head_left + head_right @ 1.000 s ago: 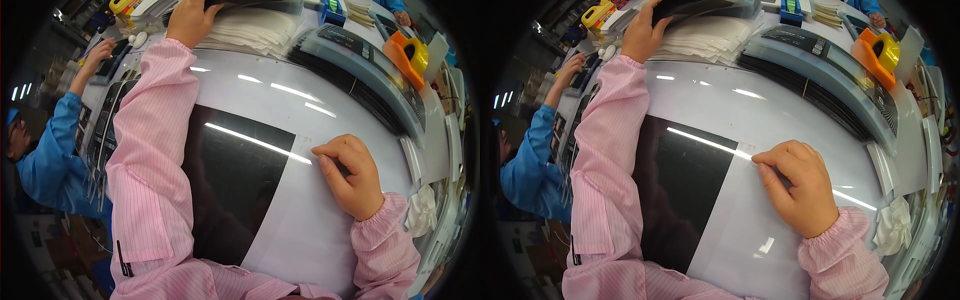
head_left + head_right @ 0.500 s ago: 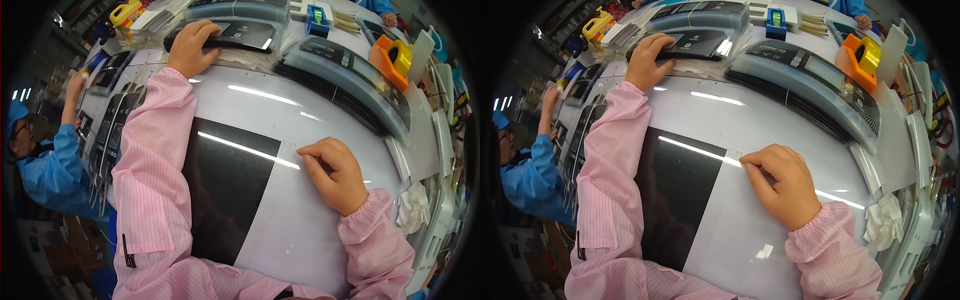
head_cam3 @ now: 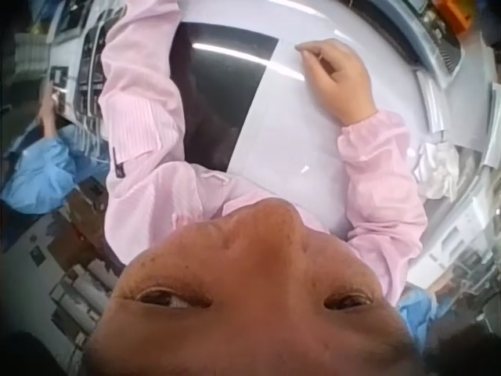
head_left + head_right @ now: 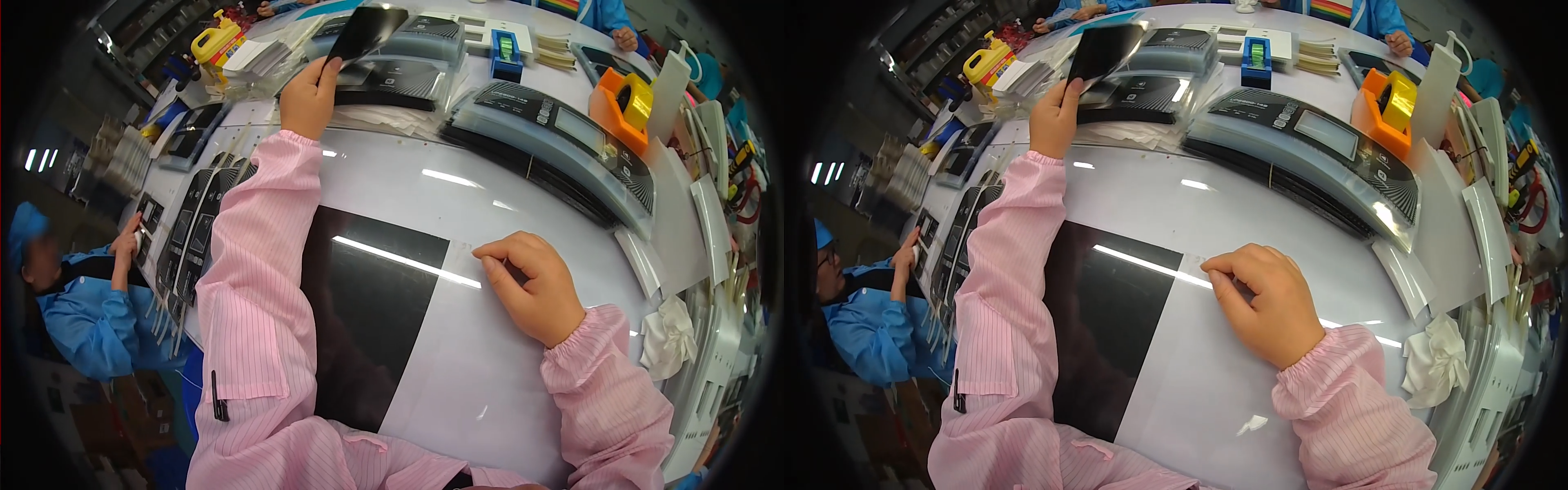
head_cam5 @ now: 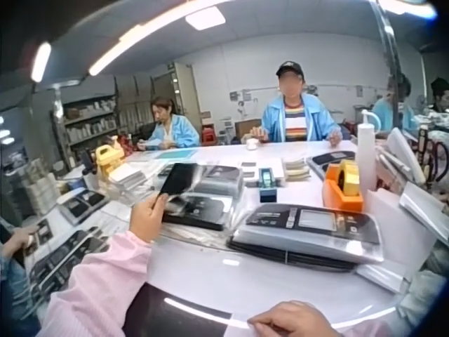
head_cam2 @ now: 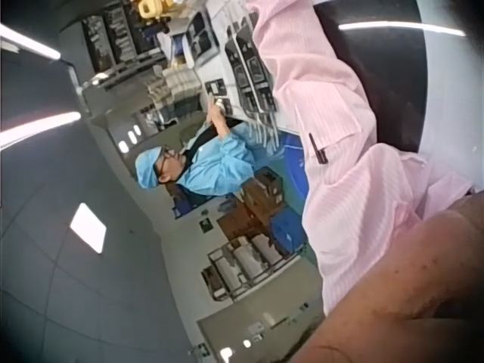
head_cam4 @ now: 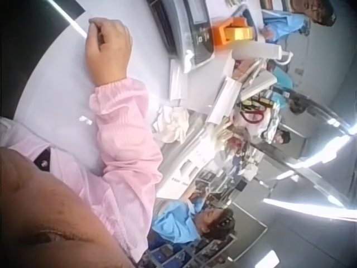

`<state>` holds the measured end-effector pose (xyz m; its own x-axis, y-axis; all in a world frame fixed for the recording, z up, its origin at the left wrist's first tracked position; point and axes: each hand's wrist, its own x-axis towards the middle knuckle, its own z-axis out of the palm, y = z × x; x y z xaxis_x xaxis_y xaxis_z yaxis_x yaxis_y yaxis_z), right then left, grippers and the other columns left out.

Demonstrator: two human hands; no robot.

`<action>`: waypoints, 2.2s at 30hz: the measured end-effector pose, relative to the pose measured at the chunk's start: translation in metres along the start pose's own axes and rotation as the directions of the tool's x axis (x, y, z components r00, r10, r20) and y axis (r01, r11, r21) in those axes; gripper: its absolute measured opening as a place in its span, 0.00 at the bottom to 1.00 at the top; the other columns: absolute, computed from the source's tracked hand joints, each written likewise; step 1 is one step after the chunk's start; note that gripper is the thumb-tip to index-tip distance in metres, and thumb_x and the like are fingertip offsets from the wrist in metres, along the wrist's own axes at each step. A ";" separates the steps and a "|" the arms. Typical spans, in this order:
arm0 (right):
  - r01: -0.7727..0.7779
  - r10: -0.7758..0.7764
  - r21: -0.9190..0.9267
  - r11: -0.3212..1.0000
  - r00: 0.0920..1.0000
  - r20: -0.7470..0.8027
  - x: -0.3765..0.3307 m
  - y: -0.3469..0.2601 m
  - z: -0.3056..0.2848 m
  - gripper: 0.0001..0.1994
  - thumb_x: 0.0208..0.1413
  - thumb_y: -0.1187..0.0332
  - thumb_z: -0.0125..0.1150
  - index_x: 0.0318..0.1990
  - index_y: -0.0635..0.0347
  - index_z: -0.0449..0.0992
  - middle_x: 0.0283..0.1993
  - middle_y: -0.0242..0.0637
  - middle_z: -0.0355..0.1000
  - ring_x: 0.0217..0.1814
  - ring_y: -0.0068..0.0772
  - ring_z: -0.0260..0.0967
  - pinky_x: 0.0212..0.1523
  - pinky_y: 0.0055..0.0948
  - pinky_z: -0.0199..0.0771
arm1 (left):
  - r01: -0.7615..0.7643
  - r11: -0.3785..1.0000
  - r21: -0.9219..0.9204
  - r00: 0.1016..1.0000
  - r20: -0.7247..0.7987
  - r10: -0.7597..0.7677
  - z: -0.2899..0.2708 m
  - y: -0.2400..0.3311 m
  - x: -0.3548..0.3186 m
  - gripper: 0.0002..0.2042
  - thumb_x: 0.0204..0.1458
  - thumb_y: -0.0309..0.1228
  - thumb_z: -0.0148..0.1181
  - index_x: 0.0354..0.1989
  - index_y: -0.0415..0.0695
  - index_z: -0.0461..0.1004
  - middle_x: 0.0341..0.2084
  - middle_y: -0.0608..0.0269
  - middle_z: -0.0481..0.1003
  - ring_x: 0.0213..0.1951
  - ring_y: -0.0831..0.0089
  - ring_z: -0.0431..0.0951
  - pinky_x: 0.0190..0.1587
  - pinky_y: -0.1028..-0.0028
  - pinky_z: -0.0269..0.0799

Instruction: Inspecting, peeling protective films, and organizing electronic components at a workbench in a factory.

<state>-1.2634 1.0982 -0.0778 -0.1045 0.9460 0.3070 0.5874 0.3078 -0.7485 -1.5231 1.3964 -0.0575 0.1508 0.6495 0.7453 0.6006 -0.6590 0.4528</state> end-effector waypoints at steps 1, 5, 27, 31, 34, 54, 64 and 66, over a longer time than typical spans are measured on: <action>-0.009 0.008 0.013 1.000 1.000 0.002 0.000 0.000 0.000 0.06 0.58 0.74 0.59 0.40 0.61 0.81 0.34 0.36 0.74 0.38 0.34 0.70 0.40 0.29 0.70 | 0.045 0.999 -0.014 0.999 0.002 -0.045 -0.002 -0.003 0.002 0.20 0.63 0.49 0.54 0.40 0.42 0.78 0.22 0.61 0.75 0.26 0.65 0.73 0.33 0.70 0.68; 0.000 0.000 0.015 1.000 1.000 0.001 0.001 -0.003 0.001 0.06 0.58 0.74 0.59 0.40 0.61 0.81 0.34 0.36 0.74 0.38 0.34 0.70 0.40 0.29 0.69 | 0.128 0.988 -0.091 0.992 -0.010 -0.129 -0.005 -0.011 0.005 0.22 0.63 0.51 0.54 0.37 0.41 0.79 0.17 0.65 0.69 0.23 0.74 0.65 0.29 0.71 0.63; -0.092 0.093 0.020 0.996 0.994 -0.060 0.000 0.000 0.004 0.05 0.60 0.75 0.58 0.39 0.63 0.79 0.33 0.36 0.73 0.33 0.29 0.68 0.37 0.25 0.67 | -0.362 0.930 0.069 0.932 0.065 0.358 0.004 0.008 0.001 0.14 0.49 0.44 0.65 0.32 0.47 0.78 0.30 0.59 0.77 0.37 0.55 0.77 0.40 0.61 0.71; -0.023 0.026 0.068 0.997 0.999 -0.040 -0.005 0.002 0.022 0.06 0.62 0.73 0.57 0.41 0.65 0.79 0.34 0.34 0.73 0.33 0.24 0.68 0.36 0.22 0.67 | -0.404 0.865 0.298 0.892 -0.080 0.445 -0.020 -0.003 -0.041 0.30 0.47 0.51 0.67 0.55 0.47 0.71 0.59 0.53 0.67 0.61 0.53 0.64 0.64 0.52 0.55; -0.131 0.124 0.187 0.974 0.991 0.050 -0.012 0.000 0.024 0.08 0.65 0.71 0.56 0.44 0.65 0.78 0.35 0.29 0.73 0.35 0.19 0.67 0.37 0.19 0.67 | -0.327 0.938 0.111 0.927 -0.156 0.341 -0.036 0.040 -0.072 0.30 0.47 0.46 0.69 0.57 0.47 0.69 0.62 0.51 0.63 0.65 0.51 0.60 0.67 0.50 0.50; 0.179 -0.364 -0.531 0.828 0.892 -0.267 -0.099 -0.052 -0.027 0.13 0.52 0.70 0.64 0.47 0.52 0.79 0.44 0.34 0.77 0.47 0.42 0.73 0.53 0.43 0.69 | -0.504 0.720 -0.477 0.657 0.330 0.678 -0.054 0.234 -0.175 0.27 0.59 0.41 0.58 0.65 0.44 0.65 0.66 0.49 0.62 0.68 0.48 0.60 0.68 0.53 0.53; -0.188 -0.058 -0.477 0.858 0.889 -0.454 -0.216 -0.090 -0.055 0.18 0.53 0.73 0.64 0.54 0.57 0.76 0.54 0.42 0.74 0.54 0.47 0.71 0.58 0.39 0.67 | -0.484 0.720 -0.497 0.591 0.421 0.688 -0.059 0.239 -0.180 0.24 0.60 0.38 0.57 0.64 0.45 0.67 0.65 0.53 0.64 0.67 0.50 0.61 0.68 0.54 0.56; -0.297 -0.094 -0.608 0.736 0.845 -0.526 -0.220 -0.108 -0.083 0.20 0.54 0.72 0.64 0.56 0.60 0.75 0.56 0.46 0.73 0.56 0.51 0.70 0.60 0.39 0.66 | -0.474 0.724 -0.501 0.585 0.434 0.685 -0.059 0.240 -0.179 0.23 0.60 0.38 0.57 0.63 0.45 0.67 0.65 0.53 0.64 0.67 0.50 0.61 0.67 0.55 0.57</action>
<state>-1.2368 0.8481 -0.0159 0.2789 0.7168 0.6391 0.9516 -0.1167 -0.2844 -1.4526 1.0997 -0.0536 0.8405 0.0937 0.5336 -0.0307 -0.9751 0.2195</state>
